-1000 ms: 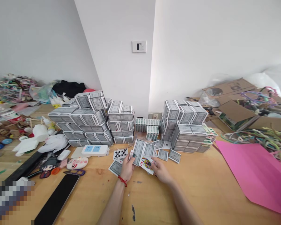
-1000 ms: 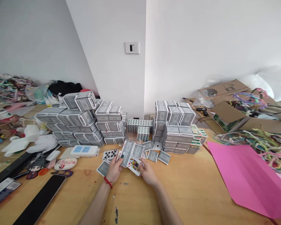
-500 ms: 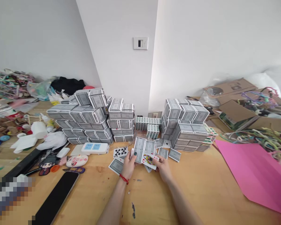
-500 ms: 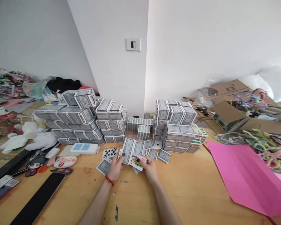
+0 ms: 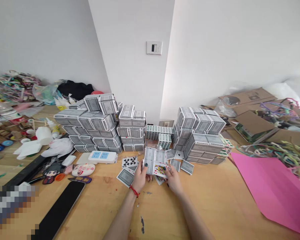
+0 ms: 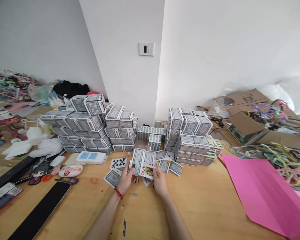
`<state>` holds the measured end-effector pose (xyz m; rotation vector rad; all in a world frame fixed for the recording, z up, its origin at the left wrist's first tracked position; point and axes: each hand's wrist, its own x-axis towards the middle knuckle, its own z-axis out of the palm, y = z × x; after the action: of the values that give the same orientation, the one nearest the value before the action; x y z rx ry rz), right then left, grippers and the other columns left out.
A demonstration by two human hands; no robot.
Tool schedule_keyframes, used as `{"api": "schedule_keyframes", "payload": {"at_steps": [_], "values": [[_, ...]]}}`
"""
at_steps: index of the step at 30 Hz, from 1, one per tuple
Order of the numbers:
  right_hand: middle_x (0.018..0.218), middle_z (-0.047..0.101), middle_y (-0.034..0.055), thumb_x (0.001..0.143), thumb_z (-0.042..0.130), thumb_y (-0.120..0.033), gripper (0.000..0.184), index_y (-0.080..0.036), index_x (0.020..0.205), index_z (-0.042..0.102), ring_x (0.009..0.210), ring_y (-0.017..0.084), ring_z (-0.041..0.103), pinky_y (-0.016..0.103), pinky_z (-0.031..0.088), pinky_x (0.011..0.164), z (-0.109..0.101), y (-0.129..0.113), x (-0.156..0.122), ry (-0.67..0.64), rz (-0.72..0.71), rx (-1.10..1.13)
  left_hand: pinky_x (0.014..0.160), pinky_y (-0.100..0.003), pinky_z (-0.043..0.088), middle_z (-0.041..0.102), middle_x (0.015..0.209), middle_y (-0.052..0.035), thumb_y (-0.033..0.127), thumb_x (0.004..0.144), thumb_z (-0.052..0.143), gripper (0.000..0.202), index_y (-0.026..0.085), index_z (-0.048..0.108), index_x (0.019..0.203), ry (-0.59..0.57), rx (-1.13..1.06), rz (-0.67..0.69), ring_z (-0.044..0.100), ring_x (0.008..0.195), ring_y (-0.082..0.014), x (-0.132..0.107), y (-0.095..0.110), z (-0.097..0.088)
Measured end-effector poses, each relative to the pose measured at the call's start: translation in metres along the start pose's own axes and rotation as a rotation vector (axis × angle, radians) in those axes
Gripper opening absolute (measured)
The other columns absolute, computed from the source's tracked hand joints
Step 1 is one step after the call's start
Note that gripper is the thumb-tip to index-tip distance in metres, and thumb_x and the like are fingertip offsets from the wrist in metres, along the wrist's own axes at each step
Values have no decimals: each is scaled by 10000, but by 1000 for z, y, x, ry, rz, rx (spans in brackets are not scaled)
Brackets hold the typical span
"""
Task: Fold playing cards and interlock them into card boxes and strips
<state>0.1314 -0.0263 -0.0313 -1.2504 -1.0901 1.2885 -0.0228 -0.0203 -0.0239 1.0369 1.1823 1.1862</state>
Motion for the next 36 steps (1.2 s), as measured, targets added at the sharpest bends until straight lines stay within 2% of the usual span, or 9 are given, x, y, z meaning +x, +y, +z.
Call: {"api": "schedule_keyframes", "payload": {"at_steps": [3, 9, 12, 17, 21, 25, 29, 33, 36], "values": [[526, 412, -62, 706, 486, -511, 322, -197, 752, 431, 386, 78, 348, 197, 282, 348, -1, -1, 0, -27, -13, -21, 311, -183, 305, 465, 463, 77, 358, 764, 421, 315, 173, 400, 1018, -3, -8, 7, 411, 315, -81, -2, 3, 1], [694, 517, 0, 707, 488, -515, 330, -199, 791, 442, 567, 135, 490, 240, 412, 478, -4, -4, 0, -90, -16, 8, 322, -185, 304, 459, 433, 85, 350, 755, 433, 289, 173, 395, 981, -8, -38, 18, 398, 308, -80, 0, 1, 1], [721, 530, 5, 701, 495, -517, 332, -201, 785, 441, 594, 145, 506, 253, 429, 499, -5, -4, 1, -118, -3, 32, 331, -185, 301, 464, 429, 82, 356, 752, 438, 268, 174, 408, 945, -11, -49, 23, 404, 316, -81, 0, 0, 0], [626, 498, -26, 697, 499, -520, 333, -200, 764, 437, 501, 119, 469, 221, 386, 416, -4, -5, 1, -129, 22, 24, 338, -184, 296, 460, 437, 80, 371, 739, 460, 272, 167, 433, 917, -30, -42, 18, 406, 325, -77, -1, 1, -2], [617, 528, -24, 674, 531, -524, 352, -192, 752, 446, 519, 120, 495, 220, 407, 447, -4, -7, -1, -121, -2, 55, 346, -183, 307, 454, 464, 83, 380, 733, 471, 278, 169, 440, 911, -41, -58, 21, 398, 334, -67, -1, 1, -1], [444, 429, -82, 700, 500, -534, 349, -196, 708, 415, 312, 64, 356, 181, 284, 313, -5, -7, -4, -135, 89, 116, 347, -185, 312, 448, 450, 82, 392, 737, 463, 268, 166, 443, 880, -27, -67, 39, 391, 333, -68, 0, 1, 0], [463, 453, -74, 675, 509, -565, 392, -193, 670, 386, 302, 54, 375, 173, 273, 299, -5, -7, -6, -169, 110, 172, 358, -194, 351, 468, 489, 69, 407, 724, 479, 309, 163, 455, 911, 30, -40, 34, 430, 357, -78, 0, 2, 0], [474, 426, -88, 683, 488, -576, 396, -202, 681, 360, 302, 47, 351, 170, 269, 292, -3, -9, -8, -156, 76, 112, 378, -215, 397, 500, 582, 48, 418, 721, 487, 320, 169, 451, 919, -3, -57, 47, 471, 396, -88, -2, 4, 2], [475, 379, -102, 705, 457, -575, 382, -208, 712, 348, 295, 39, 293, 167, 231, 281, -2, -10, -9, -157, 76, 103, 385, -224, 405, 510, 607, 41, 410, 725, 494, 365, 172, 433, 996, -39, -55, 65, 476, 402, -93, -4, 7, 5]]}}
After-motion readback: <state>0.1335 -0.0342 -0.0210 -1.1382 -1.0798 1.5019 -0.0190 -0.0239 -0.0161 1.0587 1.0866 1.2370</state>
